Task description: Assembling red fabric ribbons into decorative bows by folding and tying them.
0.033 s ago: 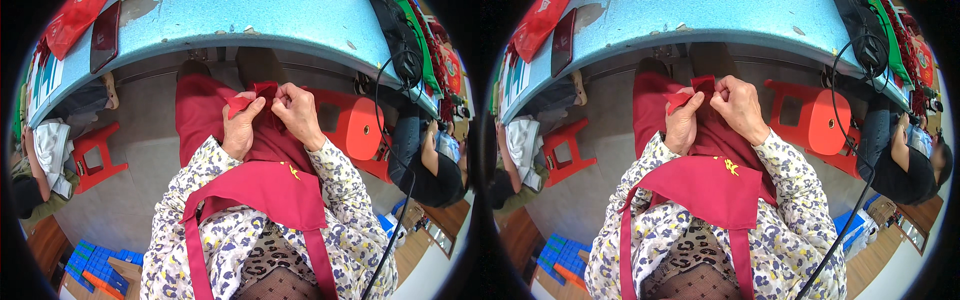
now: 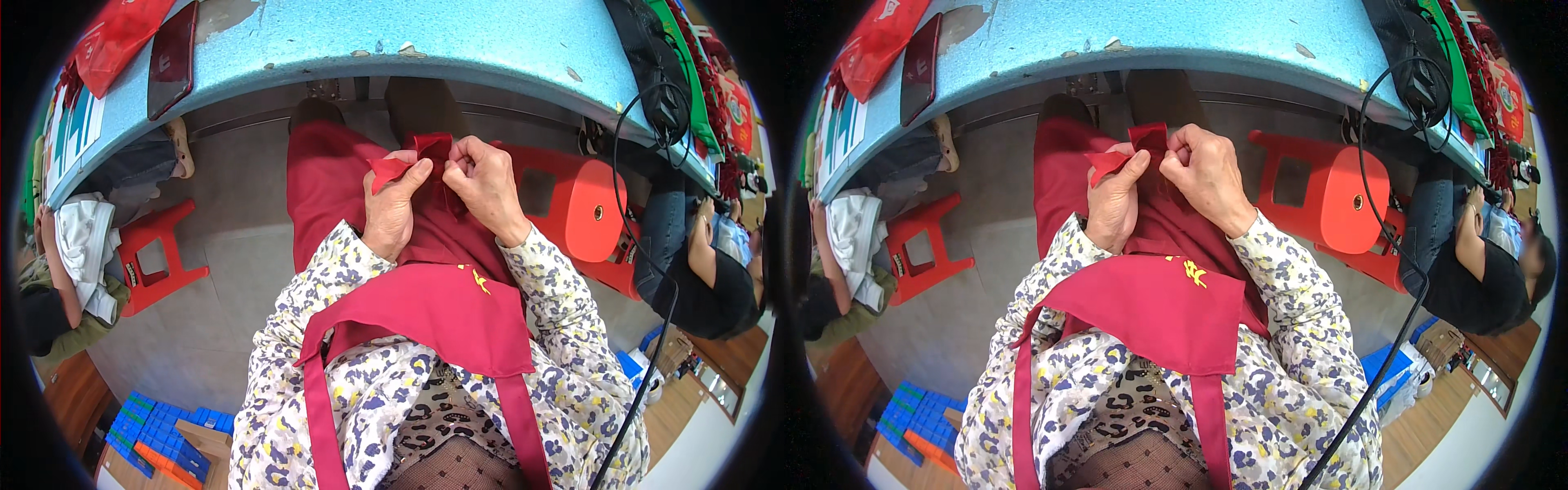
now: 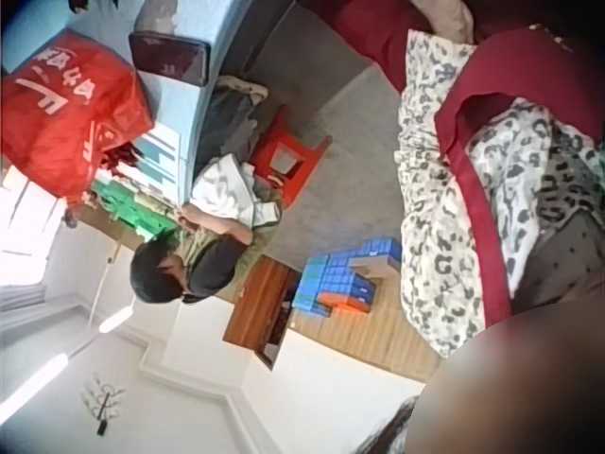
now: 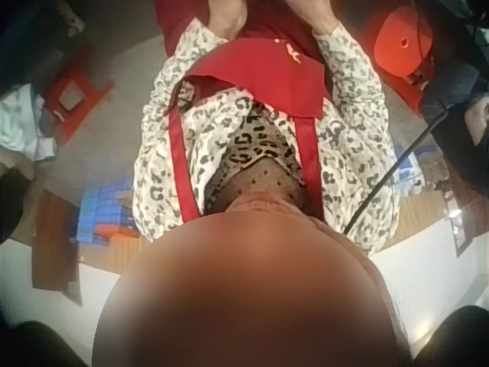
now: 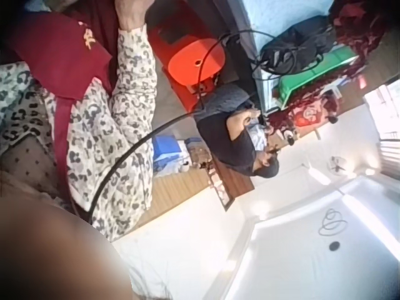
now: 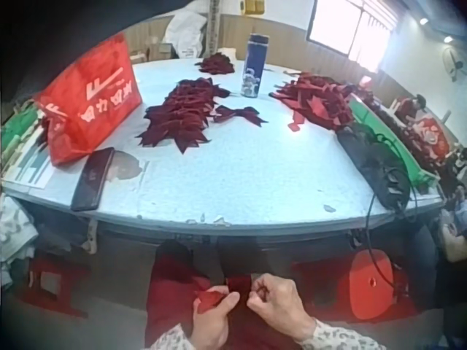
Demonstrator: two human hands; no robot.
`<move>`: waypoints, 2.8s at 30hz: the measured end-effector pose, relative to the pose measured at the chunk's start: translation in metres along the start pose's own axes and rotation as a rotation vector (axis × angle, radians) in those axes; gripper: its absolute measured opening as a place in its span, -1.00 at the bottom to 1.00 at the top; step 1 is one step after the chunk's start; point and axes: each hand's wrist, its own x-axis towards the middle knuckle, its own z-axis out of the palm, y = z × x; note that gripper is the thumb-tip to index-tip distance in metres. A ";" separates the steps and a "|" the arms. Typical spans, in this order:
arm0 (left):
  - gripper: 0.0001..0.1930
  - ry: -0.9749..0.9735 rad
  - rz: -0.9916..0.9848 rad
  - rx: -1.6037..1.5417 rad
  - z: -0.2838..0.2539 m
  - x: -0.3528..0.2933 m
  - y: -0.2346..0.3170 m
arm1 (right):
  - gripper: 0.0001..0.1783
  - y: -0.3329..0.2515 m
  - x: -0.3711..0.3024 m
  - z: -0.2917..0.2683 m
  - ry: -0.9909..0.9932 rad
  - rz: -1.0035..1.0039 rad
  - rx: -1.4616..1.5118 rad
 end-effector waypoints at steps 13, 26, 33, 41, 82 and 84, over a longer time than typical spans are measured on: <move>-0.81 -0.107 -0.241 -0.088 0.001 0.001 0.003 | -0.82 0.034 0.007 -0.002 -0.252 0.208 0.438; -0.72 -0.150 -0.260 -0.139 -0.003 0.006 0.000 | -0.84 0.014 0.017 0.000 -0.246 0.170 0.319; -0.79 -0.090 -0.246 -0.175 -0.002 0.003 0.010 | -0.77 0.019 0.023 0.013 -0.293 0.180 0.591; -0.91 -0.011 -0.252 -0.179 -0.019 0.006 0.014 | -0.69 0.000 0.019 0.019 -0.178 0.327 0.678; -0.30 -0.493 1.033 1.888 0.315 0.068 0.210 | -0.75 -0.139 0.187 -0.303 0.238 -0.694 -0.341; -0.29 -0.488 1.039 1.924 0.318 0.079 0.213 | -0.78 -0.132 0.209 -0.309 0.245 -0.533 -0.221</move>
